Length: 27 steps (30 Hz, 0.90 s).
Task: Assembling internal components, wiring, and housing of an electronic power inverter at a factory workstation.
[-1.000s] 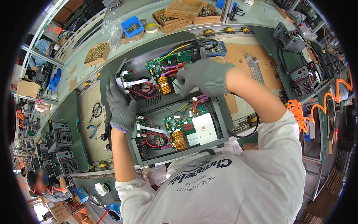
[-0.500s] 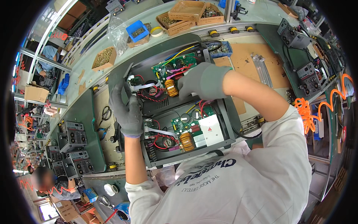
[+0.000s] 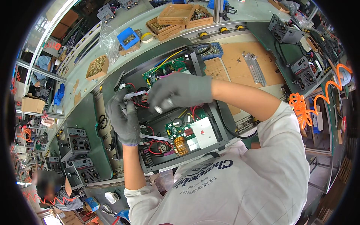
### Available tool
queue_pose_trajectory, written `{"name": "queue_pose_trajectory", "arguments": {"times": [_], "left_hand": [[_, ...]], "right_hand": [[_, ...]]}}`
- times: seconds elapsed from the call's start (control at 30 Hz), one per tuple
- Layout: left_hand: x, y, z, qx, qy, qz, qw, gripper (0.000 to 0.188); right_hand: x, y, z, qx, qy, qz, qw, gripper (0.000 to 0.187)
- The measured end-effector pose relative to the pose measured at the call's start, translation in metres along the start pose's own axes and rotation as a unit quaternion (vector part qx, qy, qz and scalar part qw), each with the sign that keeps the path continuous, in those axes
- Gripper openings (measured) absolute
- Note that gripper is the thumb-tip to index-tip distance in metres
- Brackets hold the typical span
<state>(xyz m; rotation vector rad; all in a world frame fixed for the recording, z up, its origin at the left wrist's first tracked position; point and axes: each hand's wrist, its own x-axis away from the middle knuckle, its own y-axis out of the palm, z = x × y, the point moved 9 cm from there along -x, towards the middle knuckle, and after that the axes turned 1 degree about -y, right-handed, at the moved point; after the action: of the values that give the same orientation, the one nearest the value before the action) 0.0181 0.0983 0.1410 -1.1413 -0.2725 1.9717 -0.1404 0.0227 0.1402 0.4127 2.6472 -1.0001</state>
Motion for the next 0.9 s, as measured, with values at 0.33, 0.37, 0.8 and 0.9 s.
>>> {"name": "queue_pose_trajectory", "arguments": {"times": [0.33,0.37,0.8,0.9], "left_hand": [[0.008,-0.011,-0.019,0.119,-0.063,0.068,0.989,0.024],[0.009,-0.012,-0.02,0.095,-0.066,0.055,0.992,0.021],[0.008,-0.02,-0.021,-0.091,-0.074,0.066,0.991,0.014],[0.002,-0.015,-0.027,-0.106,-0.076,0.053,0.99,0.02]], "right_hand": [[-0.059,0.009,0.017,0.27,0.084,0.12,0.952,0.018],[-0.061,0.01,0.014,0.293,0.081,0.121,0.945,0.017],[-0.072,0.025,0.006,0.416,0.032,0.136,0.898,0.02],[-0.073,0.012,0.018,0.327,0.012,0.201,0.923,0.015]]}}
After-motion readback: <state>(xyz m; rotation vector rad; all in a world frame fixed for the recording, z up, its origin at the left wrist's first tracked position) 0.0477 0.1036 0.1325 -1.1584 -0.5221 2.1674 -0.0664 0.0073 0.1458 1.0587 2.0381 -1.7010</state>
